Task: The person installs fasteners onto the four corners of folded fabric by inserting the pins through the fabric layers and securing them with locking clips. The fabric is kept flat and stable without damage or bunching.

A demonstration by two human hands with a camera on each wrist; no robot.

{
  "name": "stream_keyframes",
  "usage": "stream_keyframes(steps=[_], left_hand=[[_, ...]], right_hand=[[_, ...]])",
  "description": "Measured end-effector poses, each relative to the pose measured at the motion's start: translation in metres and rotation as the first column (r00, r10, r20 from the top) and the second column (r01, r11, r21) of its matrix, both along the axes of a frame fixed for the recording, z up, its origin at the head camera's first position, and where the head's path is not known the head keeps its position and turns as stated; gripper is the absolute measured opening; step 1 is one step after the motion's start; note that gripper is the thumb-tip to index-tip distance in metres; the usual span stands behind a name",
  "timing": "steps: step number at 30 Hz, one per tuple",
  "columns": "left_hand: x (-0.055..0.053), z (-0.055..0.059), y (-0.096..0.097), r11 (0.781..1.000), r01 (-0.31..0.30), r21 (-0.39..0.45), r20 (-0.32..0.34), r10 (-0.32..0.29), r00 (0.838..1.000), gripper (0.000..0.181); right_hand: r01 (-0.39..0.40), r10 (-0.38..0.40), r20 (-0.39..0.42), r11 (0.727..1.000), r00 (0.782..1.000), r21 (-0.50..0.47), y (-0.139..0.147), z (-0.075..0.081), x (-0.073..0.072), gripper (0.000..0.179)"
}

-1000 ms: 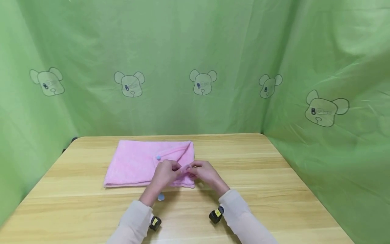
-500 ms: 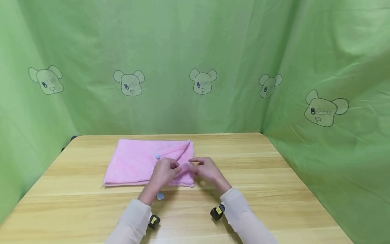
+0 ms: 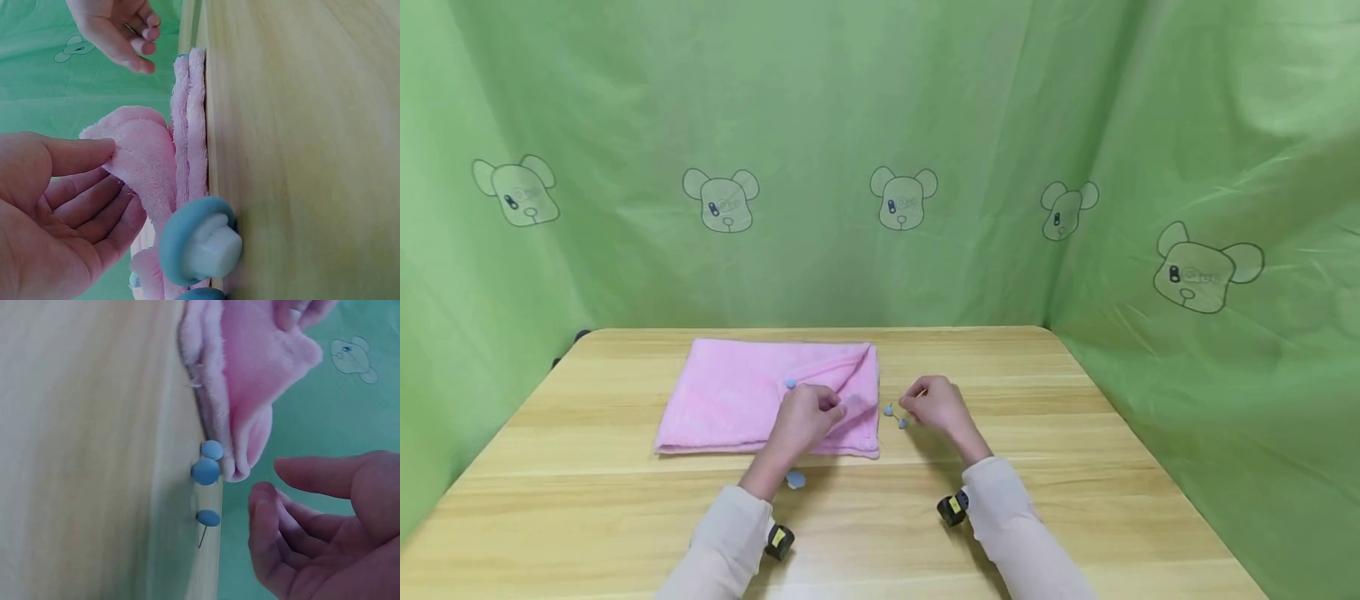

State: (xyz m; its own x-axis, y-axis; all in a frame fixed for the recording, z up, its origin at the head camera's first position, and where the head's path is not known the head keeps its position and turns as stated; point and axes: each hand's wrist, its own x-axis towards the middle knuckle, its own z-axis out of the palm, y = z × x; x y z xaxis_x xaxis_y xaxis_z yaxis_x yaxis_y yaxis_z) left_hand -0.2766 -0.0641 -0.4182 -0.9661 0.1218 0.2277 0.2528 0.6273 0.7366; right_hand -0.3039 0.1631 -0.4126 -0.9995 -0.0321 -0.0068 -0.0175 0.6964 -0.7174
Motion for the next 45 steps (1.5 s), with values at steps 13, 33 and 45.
stream_keyframes(steps=[13, 33, 45], left_hand=[[0.001, -0.001, 0.002, 1.0, 0.007, 0.009, 0.02, -0.007, 1.0, 0.005], [0.001, -0.002, 0.003, 1.0, -0.016, -0.006, 0.036, 0.016, 0.999, 0.007], [0.002, -0.002, 0.002, 0.999, -0.034, -0.005, 0.0, 0.034, 0.999, 0.007]], right_hand=[[-0.079, 0.058, 0.109, 0.978, 0.992, 0.193, -0.009, -0.01, 0.007, 0.024], [-0.036, 0.031, 0.022, 0.957, 0.999, 0.288, -0.008, -0.015, 0.004, 0.025], [-0.08, 0.083, -0.008, 0.975, 0.997, 0.205, -0.009, -0.011, 0.005, 0.009]])
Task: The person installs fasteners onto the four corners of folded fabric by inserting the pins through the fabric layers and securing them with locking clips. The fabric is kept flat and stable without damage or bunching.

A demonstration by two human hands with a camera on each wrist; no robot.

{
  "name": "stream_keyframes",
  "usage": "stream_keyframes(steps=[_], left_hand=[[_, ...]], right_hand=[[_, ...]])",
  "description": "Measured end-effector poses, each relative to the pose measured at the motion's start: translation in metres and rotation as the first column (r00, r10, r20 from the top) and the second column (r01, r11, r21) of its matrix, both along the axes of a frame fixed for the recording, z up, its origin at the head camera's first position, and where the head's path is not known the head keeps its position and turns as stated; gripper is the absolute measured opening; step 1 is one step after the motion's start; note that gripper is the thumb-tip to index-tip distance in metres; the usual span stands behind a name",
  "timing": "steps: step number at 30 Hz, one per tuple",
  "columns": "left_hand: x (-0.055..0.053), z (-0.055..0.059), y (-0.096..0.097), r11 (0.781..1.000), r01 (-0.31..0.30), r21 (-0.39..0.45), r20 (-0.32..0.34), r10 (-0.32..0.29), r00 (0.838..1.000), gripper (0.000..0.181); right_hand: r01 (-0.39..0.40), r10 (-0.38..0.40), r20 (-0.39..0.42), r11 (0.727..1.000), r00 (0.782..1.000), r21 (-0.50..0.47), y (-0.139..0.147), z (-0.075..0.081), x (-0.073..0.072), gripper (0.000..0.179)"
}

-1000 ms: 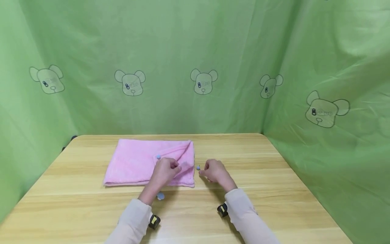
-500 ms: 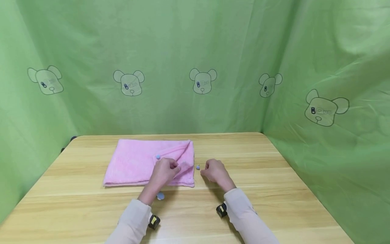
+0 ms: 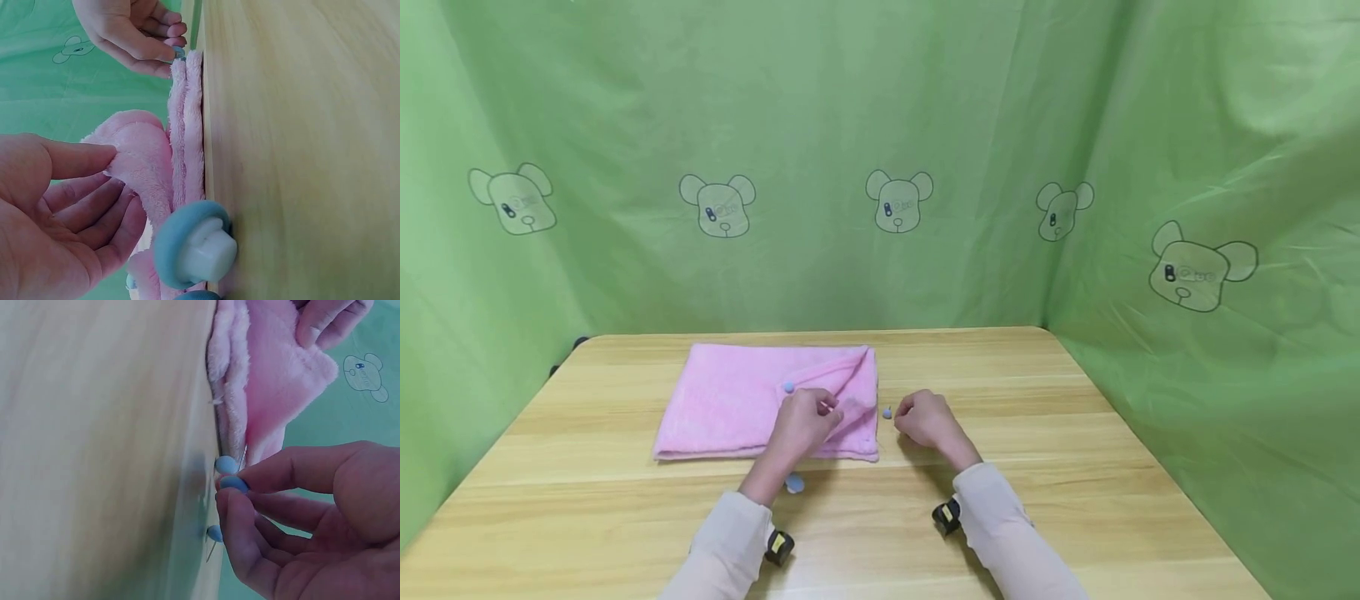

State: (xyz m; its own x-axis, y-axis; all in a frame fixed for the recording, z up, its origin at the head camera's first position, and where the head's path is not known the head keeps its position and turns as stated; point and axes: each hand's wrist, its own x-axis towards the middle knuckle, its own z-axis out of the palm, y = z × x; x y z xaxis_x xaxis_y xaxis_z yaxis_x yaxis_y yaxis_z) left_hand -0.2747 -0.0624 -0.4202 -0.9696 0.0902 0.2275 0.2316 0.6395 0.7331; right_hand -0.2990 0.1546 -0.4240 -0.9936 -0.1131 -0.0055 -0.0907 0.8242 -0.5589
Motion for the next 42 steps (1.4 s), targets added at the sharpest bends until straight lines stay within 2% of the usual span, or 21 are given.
stream_keyframes(steps=[4, 6, 7, 9, 11, 13, 16, 22, 33, 42], left_hand=[[-0.001, -0.001, -0.001, 1.0, 0.002, 0.031, 0.0, -0.002, 1.0, 0.006], [-0.001, -0.002, -0.001, 0.999, 0.003, 0.046, -0.002, -0.003, 1.0, 0.006], [-0.002, -0.002, -0.001, 0.999, 0.003, 0.053, -0.003, -0.003, 1.0, 0.007], [-0.002, -0.002, -0.001, 0.998, 0.003, 0.06, -0.009, -0.003, 1.0, 0.008], [-0.002, -0.002, -0.001, 0.998, 0.004, 0.066, -0.01, -0.004, 1.0, 0.007], [-0.002, -0.001, -0.001, 0.997, 0.005, 0.072, -0.009, -0.004, 1.0, 0.006], [-0.001, -0.001, -0.001, 0.997, 0.007, 0.079, -0.002, -0.007, 1.0, 0.005], [0.0, -0.001, -0.001, 0.997, 0.024, 0.079, -0.007, -0.023, 1.0, 0.007], [0.001, 0.001, 0.001, 0.997, 0.033, 0.07, 0.025, -0.034, 0.999, 0.01], [0.002, 0.002, 0.002, 0.996, 0.053, 0.073, 0.081, -0.059, 0.995, 0.007]], right_hand=[[-0.029, 0.032, 0.031, 0.997, 0.999, -0.071, -0.001, 0.003, 0.002, 0.012], [-0.043, 0.055, 0.075, 0.987, 0.996, -0.157, -0.002, 0.004, 0.003, 0.013], [-0.05, 0.076, 0.108, 0.973, 0.991, -0.225, -0.002, 0.005, 0.003, 0.013], [-0.061, 0.129, 0.162, 0.928, 0.978, -0.368, -0.003, 0.008, 0.004, 0.014], [-0.064, 0.189, 0.203, 0.864, 0.961, -0.499, -0.004, 0.009, 0.003, 0.017], [-0.059, 0.24, 0.232, 0.804, 0.943, -0.592, -0.005, 0.01, 0.003, 0.023], [-0.08, 0.288, 0.233, 0.77, 0.929, -0.633, -0.008, 0.009, 0.003, 0.027], [-0.115, 0.321, 0.217, 0.761, 0.922, -0.639, -0.017, 0.006, 0.006, 0.027], [-0.069, 0.27, 0.226, 0.768, 0.936, -0.636, -0.028, -0.002, 0.008, 0.023], [-0.051, 0.26, 0.222, 0.749, 0.94, -0.66, -0.029, -0.006, 0.009, 0.022]])
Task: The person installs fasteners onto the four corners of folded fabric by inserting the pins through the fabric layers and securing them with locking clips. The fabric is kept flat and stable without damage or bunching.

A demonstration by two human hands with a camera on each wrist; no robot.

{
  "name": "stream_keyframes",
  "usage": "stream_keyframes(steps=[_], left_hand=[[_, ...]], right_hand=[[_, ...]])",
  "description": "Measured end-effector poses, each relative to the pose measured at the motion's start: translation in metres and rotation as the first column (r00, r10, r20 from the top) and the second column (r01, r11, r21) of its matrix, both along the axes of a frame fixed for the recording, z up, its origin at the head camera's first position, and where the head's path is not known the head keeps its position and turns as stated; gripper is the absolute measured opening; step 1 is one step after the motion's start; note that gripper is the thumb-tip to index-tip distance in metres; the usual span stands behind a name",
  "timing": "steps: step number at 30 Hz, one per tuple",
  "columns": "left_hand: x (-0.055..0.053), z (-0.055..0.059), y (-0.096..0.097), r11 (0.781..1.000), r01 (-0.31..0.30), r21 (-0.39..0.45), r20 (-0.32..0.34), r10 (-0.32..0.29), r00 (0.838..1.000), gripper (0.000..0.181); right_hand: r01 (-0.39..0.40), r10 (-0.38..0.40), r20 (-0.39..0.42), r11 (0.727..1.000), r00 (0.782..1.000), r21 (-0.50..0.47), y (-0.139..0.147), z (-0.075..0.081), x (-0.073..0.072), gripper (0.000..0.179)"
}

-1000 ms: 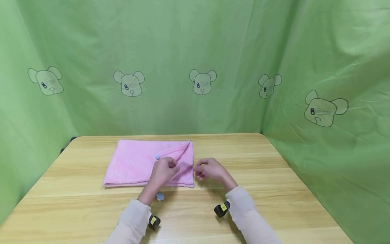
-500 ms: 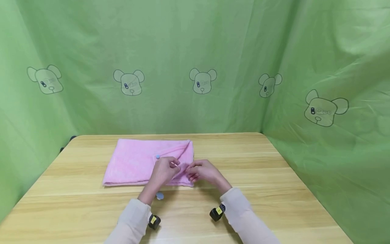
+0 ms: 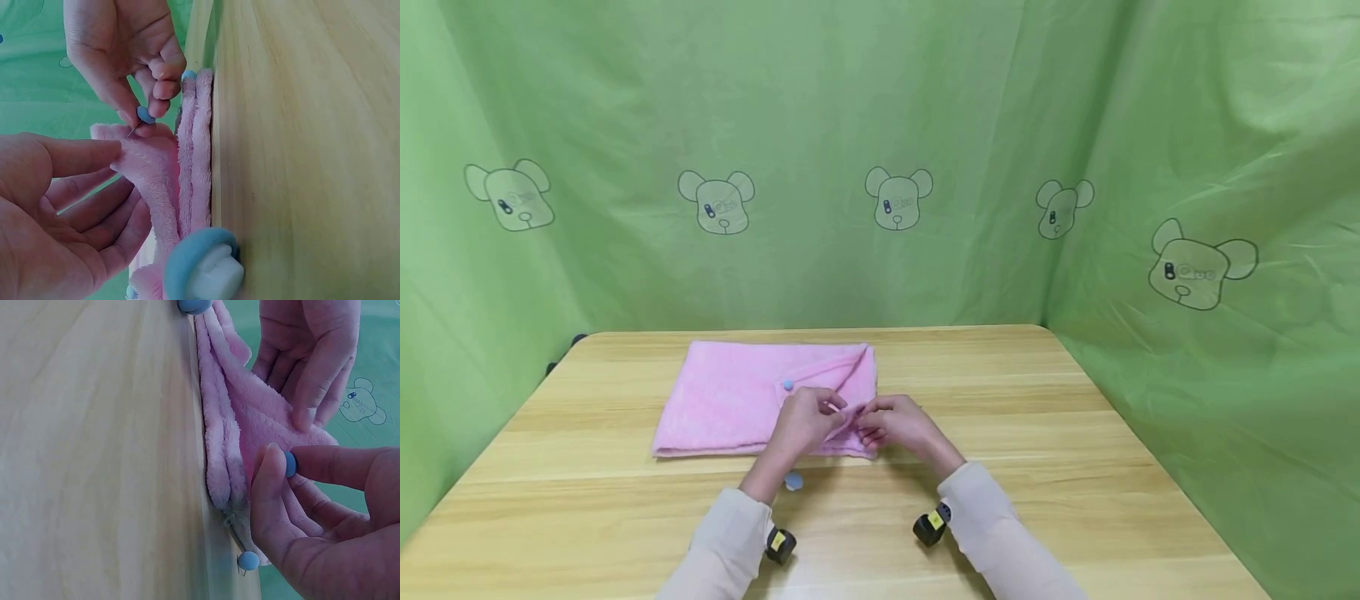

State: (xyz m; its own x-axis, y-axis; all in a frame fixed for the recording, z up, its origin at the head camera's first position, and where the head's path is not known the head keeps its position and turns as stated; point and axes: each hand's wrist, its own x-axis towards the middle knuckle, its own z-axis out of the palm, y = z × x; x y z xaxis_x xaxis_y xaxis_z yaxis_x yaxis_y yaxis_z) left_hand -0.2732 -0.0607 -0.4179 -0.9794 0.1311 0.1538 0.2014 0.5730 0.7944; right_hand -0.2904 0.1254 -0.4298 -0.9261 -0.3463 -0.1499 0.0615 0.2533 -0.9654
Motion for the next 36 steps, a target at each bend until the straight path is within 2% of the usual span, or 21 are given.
stream_keyframes(steps=[3, 9, 14, 18, 22, 26, 30, 36], left_hand=[[-0.0006, 0.0, -0.0008, 1.0, 0.008, -0.007, -0.012, -0.008, 1.0, 0.01], [-0.0021, -0.0007, -0.0021, 1.0, 0.0, -0.001, -0.033, 0.0, 0.999, 0.026], [-0.0011, -0.0017, -0.0024, 1.0, 0.019, -0.008, -0.003, -0.019, 1.0, 0.011], [-0.001, -0.0032, -0.0026, 0.999, 0.04, -0.005, 0.021, -0.04, 0.999, 0.004], [-0.0014, -0.0043, -0.0021, 0.999, 0.043, 0.0, 0.033, -0.043, 0.999, 0.006], [-0.0018, -0.005, -0.002, 0.999, 0.046, -0.005, 0.029, -0.046, 0.999, 0.006], [-0.0018, -0.0052, -0.0025, 0.999, 0.042, -0.007, 0.053, -0.041, 0.998, 0.007], [-0.0018, -0.0044, -0.0028, 0.999, 0.043, -0.013, 0.059, -0.042, 0.997, 0.008]], right_hand=[[-0.005, 0.005, 0.002, 1.0, 1.0, -0.018, -0.0003, 0.0008, 0.0011, 0.022], [-0.045, 0.045, 0.02, 0.999, 0.999, -0.028, 0.0012, 0.003, 0.0015, 0.024], [-0.106, 0.106, 0.017, 0.994, 0.994, 0.014, 0.0039, 0.0037, 0.0011, 0.027], [-0.133, 0.134, 0.06, 0.991, 0.989, -0.032, 0.0024, 0.0032, 0.0007, 0.031], [-0.123, 0.129, 0.087, 0.989, 0.988, -0.077, 0.0004, 0.0025, 0.0009, 0.038], [-0.102, 0.11, 0.089, 0.991, 0.99, -0.088, 0.0, 0.0016, 0.001, 0.03], [-0.078, 0.087, 0.096, 0.992, 0.992, -0.095, -0.0003, 0.0019, 0.0012, 0.024], [-0.052, 0.061, 0.104, 0.995, 0.993, -0.088, -0.0007, 0.0038, 0.0018, 0.022]])
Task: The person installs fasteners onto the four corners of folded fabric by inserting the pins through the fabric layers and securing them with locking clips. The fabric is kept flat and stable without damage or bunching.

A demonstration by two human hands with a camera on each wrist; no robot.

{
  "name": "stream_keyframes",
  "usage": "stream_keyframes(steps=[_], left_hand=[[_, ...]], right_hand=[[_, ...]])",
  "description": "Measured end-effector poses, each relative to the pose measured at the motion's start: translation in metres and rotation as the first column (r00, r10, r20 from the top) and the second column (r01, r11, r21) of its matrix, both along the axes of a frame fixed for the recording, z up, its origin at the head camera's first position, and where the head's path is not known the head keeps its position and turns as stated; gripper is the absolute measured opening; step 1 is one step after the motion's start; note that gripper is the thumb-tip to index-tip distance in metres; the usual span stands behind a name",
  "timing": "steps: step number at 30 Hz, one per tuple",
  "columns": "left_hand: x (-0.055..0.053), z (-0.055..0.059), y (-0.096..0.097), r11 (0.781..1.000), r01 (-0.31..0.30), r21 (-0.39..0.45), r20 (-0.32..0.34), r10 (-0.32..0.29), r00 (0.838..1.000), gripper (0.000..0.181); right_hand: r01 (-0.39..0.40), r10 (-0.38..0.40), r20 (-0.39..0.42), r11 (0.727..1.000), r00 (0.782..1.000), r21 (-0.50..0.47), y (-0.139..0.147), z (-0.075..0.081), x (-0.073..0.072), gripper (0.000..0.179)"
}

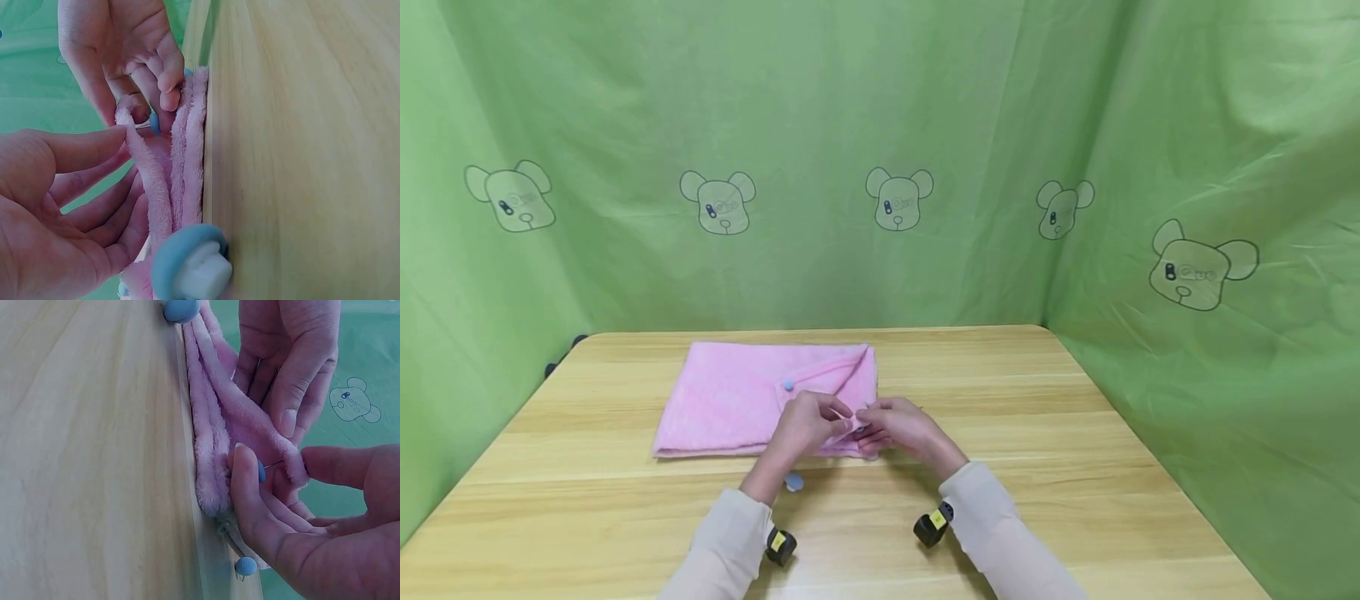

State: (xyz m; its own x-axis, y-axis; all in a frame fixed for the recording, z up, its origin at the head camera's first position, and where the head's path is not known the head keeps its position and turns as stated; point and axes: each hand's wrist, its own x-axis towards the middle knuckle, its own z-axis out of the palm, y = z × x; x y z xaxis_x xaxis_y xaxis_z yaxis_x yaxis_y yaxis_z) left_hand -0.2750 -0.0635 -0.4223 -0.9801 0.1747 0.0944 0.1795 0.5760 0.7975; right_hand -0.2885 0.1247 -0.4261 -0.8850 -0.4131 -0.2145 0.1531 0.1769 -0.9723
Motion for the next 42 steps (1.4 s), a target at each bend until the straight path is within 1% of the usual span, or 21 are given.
stream_keyframes(steps=[6, 11, 16, 21, 26, 28, 30, 33, 36, 39, 42], left_hand=[[-0.001, 0.0, 0.0, 1.0, 0.003, -0.013, -0.013, -0.003, 1.0, 0.008], [-0.001, -0.001, 0.0, 1.0, 0.007, -0.029, -0.013, -0.008, 1.0, 0.008], [0.0, 0.0, 0.0, 0.999, 0.013, -0.033, -0.014, -0.013, 1.0, 0.009], [0.001, 0.0, 0.0, 0.999, 0.02, -0.042, -0.006, -0.021, 1.0, 0.009], [0.001, 0.002, -0.001, 0.998, 0.035, -0.045, 0.017, -0.035, 0.999, 0.008], [0.001, 0.004, -0.001, 0.997, 0.045, -0.059, 0.021, -0.044, 0.999, 0.007], [0.002, 0.007, -0.003, 0.994, 0.055, -0.091, 0.022, -0.054, 0.998, 0.005], [0.006, 0.015, -0.006, 0.987, 0.072, -0.146, 0.023, -0.07, 0.997, 0.005], [0.012, 0.022, -0.01, 0.975, 0.096, -0.202, 0.031, -0.091, 0.995, 0.005], [0.02, 0.028, -0.016, 0.953, 0.133, -0.271, 0.039, -0.127, 0.991, 0.007], [0.028, 0.032, -0.022, 0.928, 0.175, -0.329, 0.082, -0.156, 0.984, 0.011]], right_hand=[[0.009, -0.009, -0.009, 1.0, 1.0, 0.0, 0.0, -0.001, 0.0, 0.018], [0.037, -0.037, -0.009, 0.999, 0.999, -0.006, 0.0, -0.003, -0.001, 0.013], [0.055, -0.056, -0.014, 0.998, 0.998, -0.009, -0.001, -0.004, -0.001, 0.016], [0.065, -0.064, -0.028, 0.998, 0.998, 0.011, -0.002, -0.004, 0.0, 0.019], [0.047, -0.045, -0.06, 0.998, 0.997, 0.029, -0.002, -0.005, 0.001, 0.021], [0.039, -0.037, -0.066, 0.999, 0.997, 0.033, -0.002, -0.005, 0.001, 0.022], [0.039, -0.036, -0.062, 0.999, 0.997, 0.036, -0.002, -0.005, 0.001, 0.023], [0.042, -0.039, -0.059, 0.998, 0.997, 0.04, -0.002, -0.004, 0.001, 0.023], [0.046, -0.044, -0.055, 0.998, 0.998, 0.041, -0.002, -0.004, 0.001, 0.023], [0.047, -0.045, -0.051, 0.998, 0.998, 0.037, -0.002, -0.005, 0.0, 0.022], [0.044, -0.042, -0.052, 0.998, 0.998, 0.033, -0.002, -0.006, 0.0, 0.022]])
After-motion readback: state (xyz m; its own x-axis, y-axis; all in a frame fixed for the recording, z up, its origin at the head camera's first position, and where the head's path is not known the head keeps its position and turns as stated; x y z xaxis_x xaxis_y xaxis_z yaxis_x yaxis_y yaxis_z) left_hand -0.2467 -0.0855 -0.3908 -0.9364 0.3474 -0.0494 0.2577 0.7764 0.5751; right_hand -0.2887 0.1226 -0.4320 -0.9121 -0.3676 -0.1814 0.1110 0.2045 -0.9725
